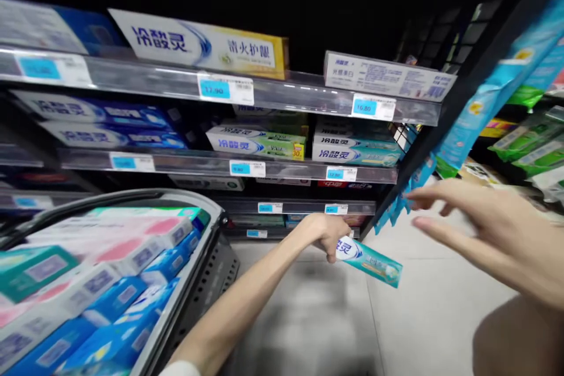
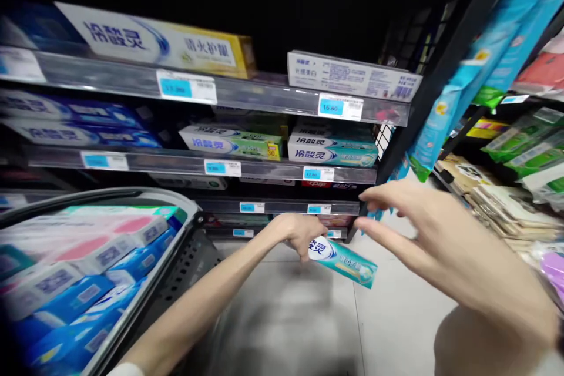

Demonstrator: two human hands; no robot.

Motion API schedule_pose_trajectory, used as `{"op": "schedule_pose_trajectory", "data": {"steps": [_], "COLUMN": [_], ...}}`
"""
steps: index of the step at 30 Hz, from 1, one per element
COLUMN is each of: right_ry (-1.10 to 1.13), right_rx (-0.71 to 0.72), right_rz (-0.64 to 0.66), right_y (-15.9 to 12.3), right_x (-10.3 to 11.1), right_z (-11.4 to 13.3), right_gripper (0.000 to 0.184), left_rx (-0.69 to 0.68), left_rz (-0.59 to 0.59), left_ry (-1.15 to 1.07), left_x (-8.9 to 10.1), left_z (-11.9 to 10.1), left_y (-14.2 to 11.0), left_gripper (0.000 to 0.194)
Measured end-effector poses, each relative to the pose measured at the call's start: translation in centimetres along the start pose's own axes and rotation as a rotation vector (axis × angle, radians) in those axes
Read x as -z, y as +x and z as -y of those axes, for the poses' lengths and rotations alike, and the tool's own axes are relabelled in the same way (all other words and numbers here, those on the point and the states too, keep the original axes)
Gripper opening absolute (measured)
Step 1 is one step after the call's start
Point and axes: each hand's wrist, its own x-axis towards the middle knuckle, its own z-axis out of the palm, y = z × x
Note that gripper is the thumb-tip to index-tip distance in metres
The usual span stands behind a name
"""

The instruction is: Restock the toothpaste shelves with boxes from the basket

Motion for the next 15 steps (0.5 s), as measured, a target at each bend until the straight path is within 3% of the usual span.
{"op": "schedule_pose_trajectory", "data": {"steps": [4, 7, 9, 11, 13, 15], "right_ry": [0.068, 0.187, 0.243, 0.267, 0.286, 0.297], "right_rx": [-0.042, -0.025, -0.001, 0.005, -0.024, -0.072], "right_rz": [0.343, 0.464, 0.410, 0.253, 0.077, -0.073], "right_y": [2.7, 4.8, 5.5, 5.6, 5.3, 4.9], "right_x": [-2.7, -3.9, -3.9, -3.6, -3.5, -3.7], "right_z": [-1.7, -2.5, -3.0, -3.8, -4.5, -5.0], "right_gripper": [0.087, 0.074, 0.063, 0.059, 0.058, 0.059], "left_rx": [0.086, 0.083, 0.084, 0.082, 0.058, 0.014], "left_rz": [-0.327, -0.569, -0.742, -0.951, -1.138, -1.228], "left_ry": [0.073, 0.058, 0.049, 0.006, -0.155, -0.429], "left_x": [3.9, 5.2, 5.5, 5.6, 5.6, 5.4], "left_z": [-2.4, -3.1, -3.2, -2.8, -2.0, -1.0], "left_y": [-6.5, -9.9, -11.2, -11.8, -11.9, -11.5], "left_gripper": [0.056, 0.049, 0.048, 0.050, 0.054, 0.059]}}
